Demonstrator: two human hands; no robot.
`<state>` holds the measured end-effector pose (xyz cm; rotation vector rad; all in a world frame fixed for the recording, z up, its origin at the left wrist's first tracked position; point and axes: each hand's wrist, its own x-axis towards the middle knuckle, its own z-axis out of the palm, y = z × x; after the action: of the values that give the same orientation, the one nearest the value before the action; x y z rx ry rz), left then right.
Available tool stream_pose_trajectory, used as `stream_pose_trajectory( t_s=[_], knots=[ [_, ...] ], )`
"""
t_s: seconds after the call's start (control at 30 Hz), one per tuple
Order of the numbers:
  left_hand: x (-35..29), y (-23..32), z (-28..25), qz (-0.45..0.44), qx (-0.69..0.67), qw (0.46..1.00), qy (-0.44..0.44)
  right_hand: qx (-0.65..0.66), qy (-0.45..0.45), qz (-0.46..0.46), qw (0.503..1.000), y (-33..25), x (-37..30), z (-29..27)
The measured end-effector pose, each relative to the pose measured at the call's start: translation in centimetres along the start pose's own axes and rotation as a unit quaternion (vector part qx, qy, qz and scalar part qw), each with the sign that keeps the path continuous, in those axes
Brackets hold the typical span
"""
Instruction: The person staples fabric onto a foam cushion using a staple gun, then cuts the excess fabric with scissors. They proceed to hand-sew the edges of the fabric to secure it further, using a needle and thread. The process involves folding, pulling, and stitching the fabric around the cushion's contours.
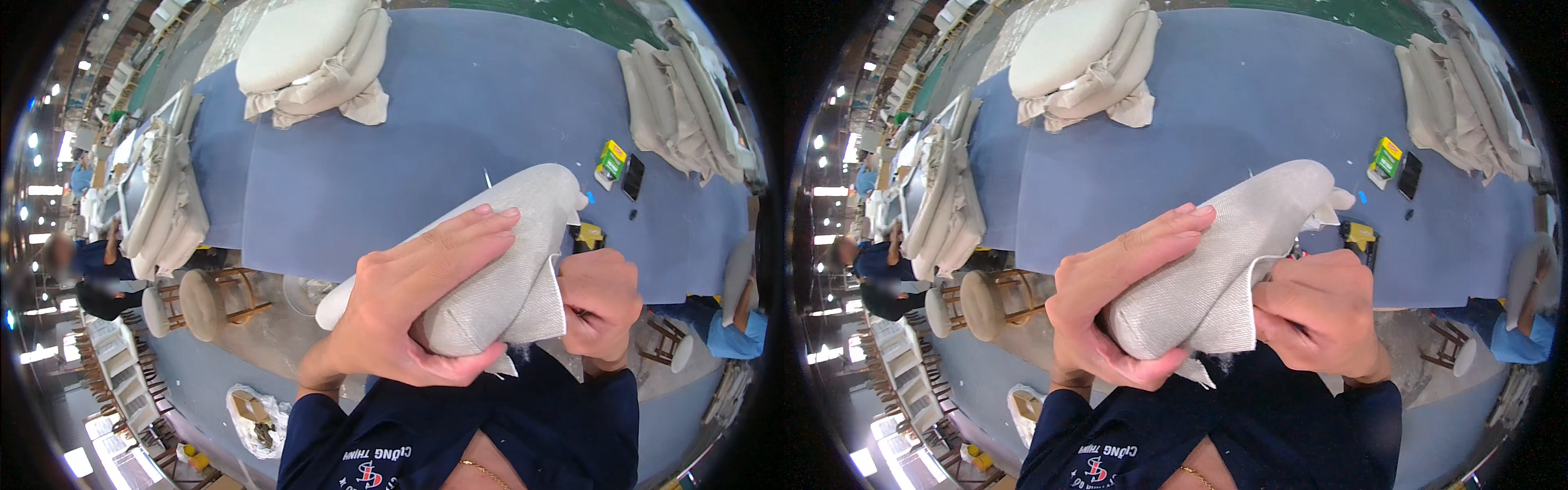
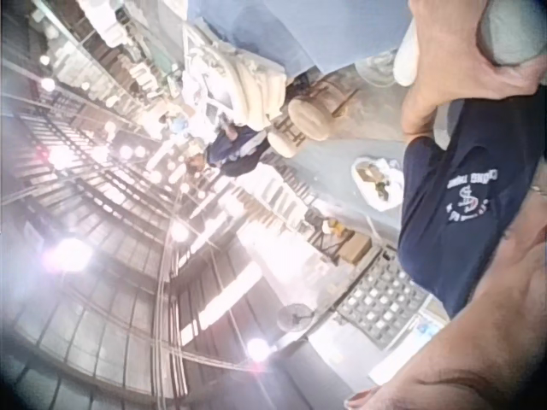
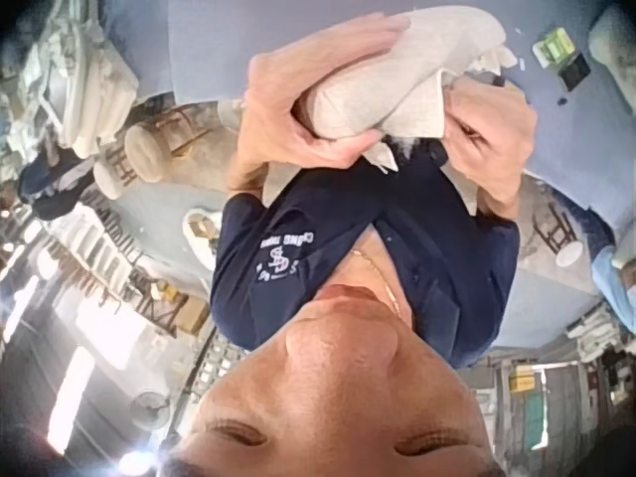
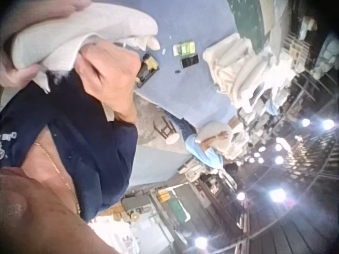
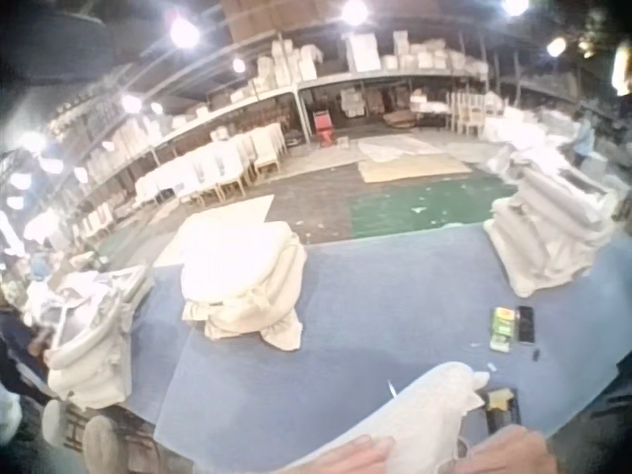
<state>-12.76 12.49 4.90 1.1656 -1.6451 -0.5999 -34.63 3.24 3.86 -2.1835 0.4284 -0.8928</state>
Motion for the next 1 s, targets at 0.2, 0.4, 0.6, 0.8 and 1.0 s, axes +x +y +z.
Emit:
stream_pose_trajectory(
  t_s=[0.2, 0.4, 0.6, 0.8, 1.0],
  knots=[
    [1.2, 1.6, 0.7, -0.024, 0.11, 0.991, -0.074, -0.043, -0.007, 0.078, 0.996, 0.2, -3.2, -1.6],
    [0.2, 1.6, 2.0, -0.046, 0.058, 0.993, -0.096, -0.108, 0.02, -0.028, 0.994, -0.1, -4.2, -2.3],
    [-0.5, 1.5, 2.4, -0.012, 0.075, 0.994, -0.082, -0.125, -0.03, -0.065, 0.99, -0.4, -3.3, -2.4],
    [-0.4, 1.2, 2.1, -0.021, 0.062, 0.995, -0.074, -0.167, -0.01, -0.048, 0.985, -1.0, -3.1, -2.3],
    [0.4, 0.8, 2.5, -0.031, 0.055, 0.998, -0.017, -0.053, 0.122, -0.002, 0.991, -0.6, -3.9, 1.2]
  ],
)
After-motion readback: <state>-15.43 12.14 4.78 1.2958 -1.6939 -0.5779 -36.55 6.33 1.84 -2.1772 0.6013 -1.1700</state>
